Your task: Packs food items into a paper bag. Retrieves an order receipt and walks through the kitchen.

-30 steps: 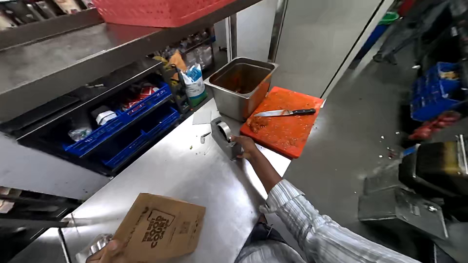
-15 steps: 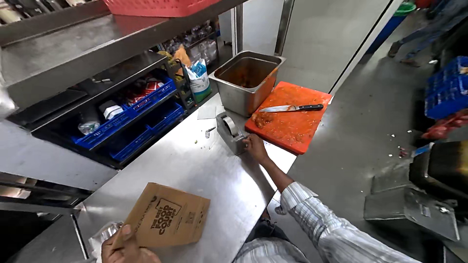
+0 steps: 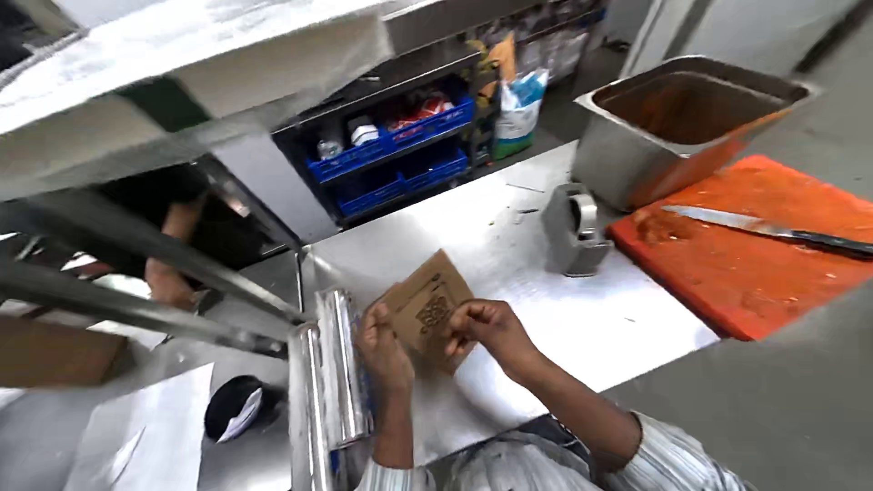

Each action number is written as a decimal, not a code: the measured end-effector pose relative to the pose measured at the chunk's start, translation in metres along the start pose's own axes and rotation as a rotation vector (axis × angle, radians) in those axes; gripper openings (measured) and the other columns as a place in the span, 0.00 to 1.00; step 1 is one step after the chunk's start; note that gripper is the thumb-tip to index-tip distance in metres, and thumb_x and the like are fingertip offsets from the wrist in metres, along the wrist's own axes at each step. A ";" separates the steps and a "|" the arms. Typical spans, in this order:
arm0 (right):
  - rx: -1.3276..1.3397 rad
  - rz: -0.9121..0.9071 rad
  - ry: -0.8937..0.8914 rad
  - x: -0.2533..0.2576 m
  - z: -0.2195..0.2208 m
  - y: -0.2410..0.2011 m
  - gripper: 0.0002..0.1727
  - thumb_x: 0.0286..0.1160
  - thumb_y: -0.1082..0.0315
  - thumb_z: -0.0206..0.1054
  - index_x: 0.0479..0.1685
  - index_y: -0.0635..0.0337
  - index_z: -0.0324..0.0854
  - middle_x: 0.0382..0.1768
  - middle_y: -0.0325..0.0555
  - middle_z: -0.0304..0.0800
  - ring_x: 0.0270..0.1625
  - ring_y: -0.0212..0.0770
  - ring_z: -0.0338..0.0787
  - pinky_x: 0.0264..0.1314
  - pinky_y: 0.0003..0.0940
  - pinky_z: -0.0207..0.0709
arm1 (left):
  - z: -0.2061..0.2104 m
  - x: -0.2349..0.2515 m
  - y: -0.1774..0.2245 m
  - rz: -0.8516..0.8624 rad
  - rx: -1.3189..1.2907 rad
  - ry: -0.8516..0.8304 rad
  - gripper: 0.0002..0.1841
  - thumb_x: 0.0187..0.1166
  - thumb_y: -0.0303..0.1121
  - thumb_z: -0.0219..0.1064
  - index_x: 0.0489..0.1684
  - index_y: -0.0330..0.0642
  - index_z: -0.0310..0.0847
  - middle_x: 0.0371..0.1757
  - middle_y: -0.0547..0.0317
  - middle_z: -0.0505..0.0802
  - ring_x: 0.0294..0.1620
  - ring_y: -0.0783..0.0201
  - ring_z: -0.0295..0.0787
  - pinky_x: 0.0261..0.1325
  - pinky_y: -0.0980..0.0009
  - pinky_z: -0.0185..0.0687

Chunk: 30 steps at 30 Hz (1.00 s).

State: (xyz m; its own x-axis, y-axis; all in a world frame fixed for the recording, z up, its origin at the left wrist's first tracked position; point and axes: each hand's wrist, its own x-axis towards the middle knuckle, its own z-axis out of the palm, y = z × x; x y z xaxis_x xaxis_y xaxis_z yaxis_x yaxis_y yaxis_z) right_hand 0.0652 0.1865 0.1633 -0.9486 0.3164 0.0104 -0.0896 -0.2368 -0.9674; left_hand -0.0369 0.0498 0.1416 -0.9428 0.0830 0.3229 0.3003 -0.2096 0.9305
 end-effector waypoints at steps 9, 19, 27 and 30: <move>-0.252 0.008 0.041 0.021 0.053 -0.002 0.09 0.83 0.70 0.66 0.37 0.66 0.87 0.27 0.44 0.90 0.25 0.32 0.86 0.30 0.26 0.83 | -0.007 -0.009 0.009 -0.006 -0.105 -0.108 0.19 0.94 0.38 0.48 0.55 0.40 0.88 0.62 0.62 0.94 0.64 0.69 0.89 0.71 0.68 0.82; -0.458 -0.028 0.105 0.030 0.056 -0.006 0.09 0.79 0.66 0.72 0.33 0.62 0.90 0.23 0.39 0.88 0.22 0.28 0.83 0.27 0.25 0.77 | -0.012 -0.013 0.005 0.054 -0.045 -0.171 0.22 0.92 0.48 0.52 0.61 0.42 0.87 0.67 0.62 0.91 0.68 0.68 0.87 0.74 0.66 0.80; -0.806 -0.055 0.030 0.040 0.047 -0.025 0.18 0.76 0.59 0.75 0.19 0.57 0.87 0.15 0.40 0.83 0.17 0.35 0.79 0.22 0.38 0.74 | -0.003 -0.007 0.006 0.037 0.030 -0.066 0.12 0.87 0.30 0.59 0.50 0.35 0.89 0.50 0.61 0.95 0.51 0.74 0.91 0.58 0.75 0.85; -0.973 0.056 0.026 0.040 0.044 -0.038 0.24 0.76 0.49 0.74 0.17 0.57 0.86 0.14 0.44 0.84 0.17 0.44 0.83 0.23 0.51 0.74 | -0.003 -0.009 0.007 0.033 0.015 -0.052 0.12 0.88 0.32 0.59 0.49 0.36 0.89 0.48 0.62 0.96 0.52 0.72 0.92 0.61 0.73 0.87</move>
State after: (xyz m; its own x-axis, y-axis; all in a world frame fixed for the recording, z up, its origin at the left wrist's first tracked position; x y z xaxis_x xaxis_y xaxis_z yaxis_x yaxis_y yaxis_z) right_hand 0.0177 0.1675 0.2120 -0.9359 0.3504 -0.0366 0.2564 0.6065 -0.7526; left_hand -0.0265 0.0450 0.1442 -0.9234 0.1271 0.3621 0.3341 -0.1983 0.9214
